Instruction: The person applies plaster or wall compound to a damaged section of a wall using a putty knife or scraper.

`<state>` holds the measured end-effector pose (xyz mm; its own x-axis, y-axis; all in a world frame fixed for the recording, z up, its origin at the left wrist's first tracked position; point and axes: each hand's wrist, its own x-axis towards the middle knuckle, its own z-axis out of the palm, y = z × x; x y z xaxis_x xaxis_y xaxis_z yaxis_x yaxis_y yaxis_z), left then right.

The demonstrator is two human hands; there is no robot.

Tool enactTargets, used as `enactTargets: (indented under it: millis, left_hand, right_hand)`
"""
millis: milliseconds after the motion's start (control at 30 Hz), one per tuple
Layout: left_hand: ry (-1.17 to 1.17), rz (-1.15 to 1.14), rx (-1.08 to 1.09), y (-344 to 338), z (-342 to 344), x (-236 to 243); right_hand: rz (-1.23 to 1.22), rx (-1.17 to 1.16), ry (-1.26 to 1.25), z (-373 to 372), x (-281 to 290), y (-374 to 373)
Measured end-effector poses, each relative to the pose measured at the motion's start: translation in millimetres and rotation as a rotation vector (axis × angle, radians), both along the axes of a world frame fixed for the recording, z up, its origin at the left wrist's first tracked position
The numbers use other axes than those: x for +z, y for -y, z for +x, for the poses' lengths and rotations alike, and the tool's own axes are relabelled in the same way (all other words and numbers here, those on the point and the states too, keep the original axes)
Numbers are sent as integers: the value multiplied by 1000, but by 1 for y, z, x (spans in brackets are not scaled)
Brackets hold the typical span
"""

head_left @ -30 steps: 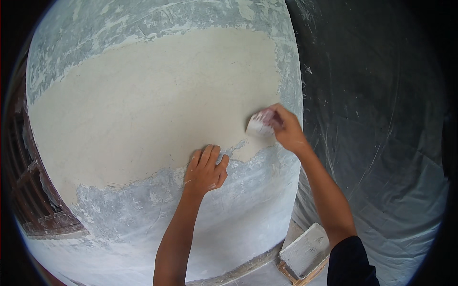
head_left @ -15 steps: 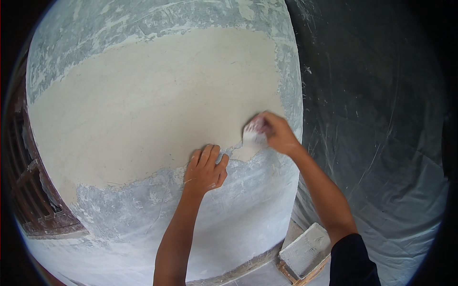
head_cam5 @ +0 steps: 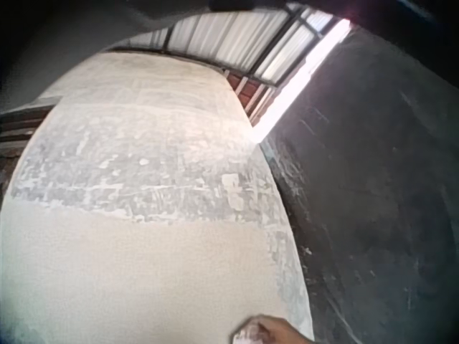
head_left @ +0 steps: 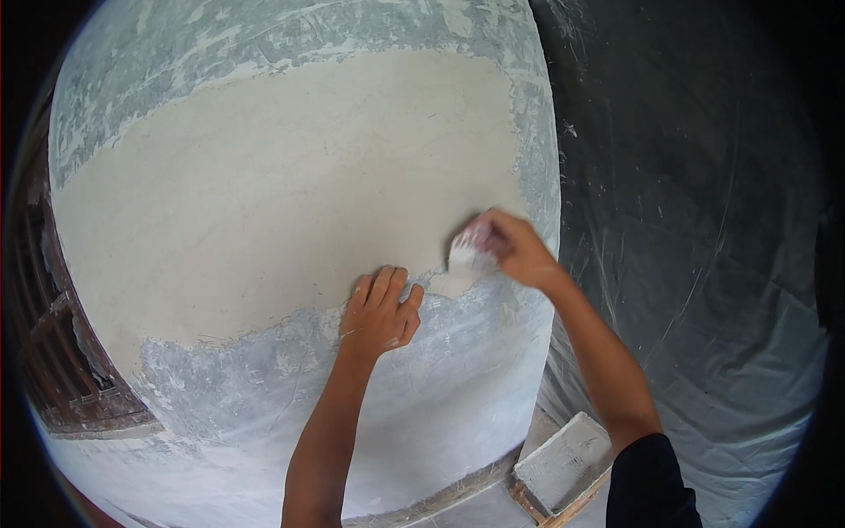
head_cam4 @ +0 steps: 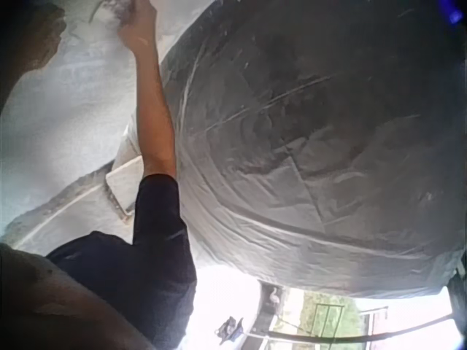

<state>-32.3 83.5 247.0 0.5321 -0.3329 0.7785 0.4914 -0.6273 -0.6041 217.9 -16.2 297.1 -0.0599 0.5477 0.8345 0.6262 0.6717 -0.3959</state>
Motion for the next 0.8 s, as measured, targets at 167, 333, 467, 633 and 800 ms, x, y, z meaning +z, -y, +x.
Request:
enactTargets:
  millis: [167,333,467,633,800]
  left_hand:
    - [3,4,12,1,-2,1]
    - [-5,-2,14,-2,-2,1]
    - [6,-3,-4,-1,-3,0]
    - [-4,-7,16,-2,-1,0]
    - [-7,-7,-1,-2,1,0]
  right_hand:
    - [91,-234,25,-7,12,6]
    - [-9,-150,326,-10,17,14]
    - [93,-281,264,-11,34,5]
    - [22,-55,210,-12,38,14]
    - [168,-282,345,-16,38,8]
